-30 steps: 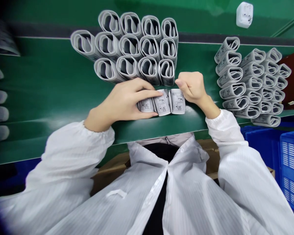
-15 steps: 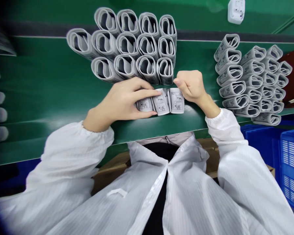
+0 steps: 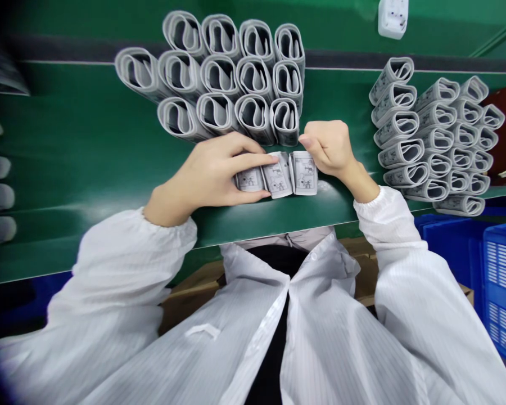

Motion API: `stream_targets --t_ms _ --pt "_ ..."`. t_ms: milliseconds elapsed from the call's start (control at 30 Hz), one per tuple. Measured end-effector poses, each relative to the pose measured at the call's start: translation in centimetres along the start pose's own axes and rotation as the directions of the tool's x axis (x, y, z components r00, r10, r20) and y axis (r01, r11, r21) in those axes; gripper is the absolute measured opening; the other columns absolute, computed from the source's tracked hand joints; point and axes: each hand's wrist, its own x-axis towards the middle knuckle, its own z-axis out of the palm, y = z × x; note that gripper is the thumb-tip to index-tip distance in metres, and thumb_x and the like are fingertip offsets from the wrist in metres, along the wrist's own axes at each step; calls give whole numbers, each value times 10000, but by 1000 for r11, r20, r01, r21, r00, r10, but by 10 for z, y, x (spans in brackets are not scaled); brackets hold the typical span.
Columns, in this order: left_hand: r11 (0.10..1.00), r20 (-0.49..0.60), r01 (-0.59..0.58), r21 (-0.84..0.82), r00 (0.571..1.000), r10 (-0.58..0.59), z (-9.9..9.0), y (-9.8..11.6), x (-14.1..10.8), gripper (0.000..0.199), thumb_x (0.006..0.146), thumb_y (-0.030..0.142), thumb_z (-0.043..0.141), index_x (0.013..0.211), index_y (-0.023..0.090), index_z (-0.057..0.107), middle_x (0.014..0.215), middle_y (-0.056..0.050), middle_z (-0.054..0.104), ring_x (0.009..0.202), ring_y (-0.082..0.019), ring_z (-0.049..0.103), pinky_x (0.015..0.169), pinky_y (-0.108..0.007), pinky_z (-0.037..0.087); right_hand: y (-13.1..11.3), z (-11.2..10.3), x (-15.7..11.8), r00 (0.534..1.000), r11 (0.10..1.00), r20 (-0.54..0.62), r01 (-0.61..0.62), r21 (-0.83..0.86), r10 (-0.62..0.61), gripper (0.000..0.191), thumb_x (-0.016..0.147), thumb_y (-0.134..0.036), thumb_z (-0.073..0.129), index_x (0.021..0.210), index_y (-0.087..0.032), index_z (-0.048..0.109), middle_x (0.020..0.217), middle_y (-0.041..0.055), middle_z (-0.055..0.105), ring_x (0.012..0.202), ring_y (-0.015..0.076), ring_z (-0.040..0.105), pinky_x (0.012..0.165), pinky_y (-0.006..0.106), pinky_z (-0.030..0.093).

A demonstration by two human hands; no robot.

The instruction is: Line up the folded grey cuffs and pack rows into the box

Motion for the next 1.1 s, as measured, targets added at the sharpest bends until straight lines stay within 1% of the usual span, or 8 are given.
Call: stream_targets --t_ms 233,400,567,633,800,967,1033,1100 --pt "1000 -6 -5 13 1000 5 0 1 0 608 990 585 778 1530 306 751 1355 -140 804 1155 -313 751 998 -485 642 5 2 -4 999 999 37 -38 6 38 807 1210 -778 127 743 -270 547 736 31 535 754 210 647 845 399 602" --pt "1000 -1 9 -11 1000 -9 0 0 0 603 984 596 781 1514 310 752 1358 -135 803 1166 -315 751 1002 -492 640 4 1 -3 1000 1000 17 -16 17 15 815 1199 -804 110 714 -271 491 697 19 504 674 196 593 774 390 587" --pt "1000 0 -5 6 1000 5 -1 0 0 600 1003 604 763 1518 297 736 1370 -130 803 1173 -310 754 994 -496 646 4 0 -4 993 994 69 -101 31 99 826 1171 -863 160 732 -277 544 714 27 538 757 214 662 840 399 614" --pt "1000 17 -10 24 1000 9 -2 1 0 593 1025 602 742 1533 297 724 1390 -120 798 1187 -301 750 1003 -496 647 2 0 -2 995 996 56 -83 25 82 829 1173 -858 145 722 -277 528 705 25 523 729 210 636 812 397 597" --pt "999 1 -18 27 1000 18 -1 1 0 611 1007 602 758 1537 298 731 1374 -137 796 1167 -316 752 993 -500 640 -6 -3 4 998 998 -39 55 8 -55 791 1218 -750 95 687 -269 432 674 13 472 617 187 498 680 384 499" --pt "1000 -1 18 -5 1000 -18 1 1 0 633 973 593 793 1530 299 737 1350 -136 791 1172 -322 735 1010 -492 630 -4 -4 4 1000 1000 7 -14 -16 14 822 1184 -832 108 684 -275 448 655 9 447 625 187 531 697 374 533" --pt "1000 1 22 -9 1000 -22 1 1 0 651 971 597 793 1547 301 724 1354 -137 784 1173 -325 730 1015 -494 626 -1 -3 2 1000 1000 12 -13 -2 13 829 1184 -833 114 682 -270 460 655 11 463 627 187 549 697 377 545" --pt "1000 4 22 -7 1000 -22 1 1 -1 669 972 598 792 1564 299 708 1356 -139 776 1164 -327 727 1017 -496 621 3 -2 0 999 999 25 -30 27 30 829 1185 -836 141 694 -267 490 675 17 504 660 193 597 741 386 580"
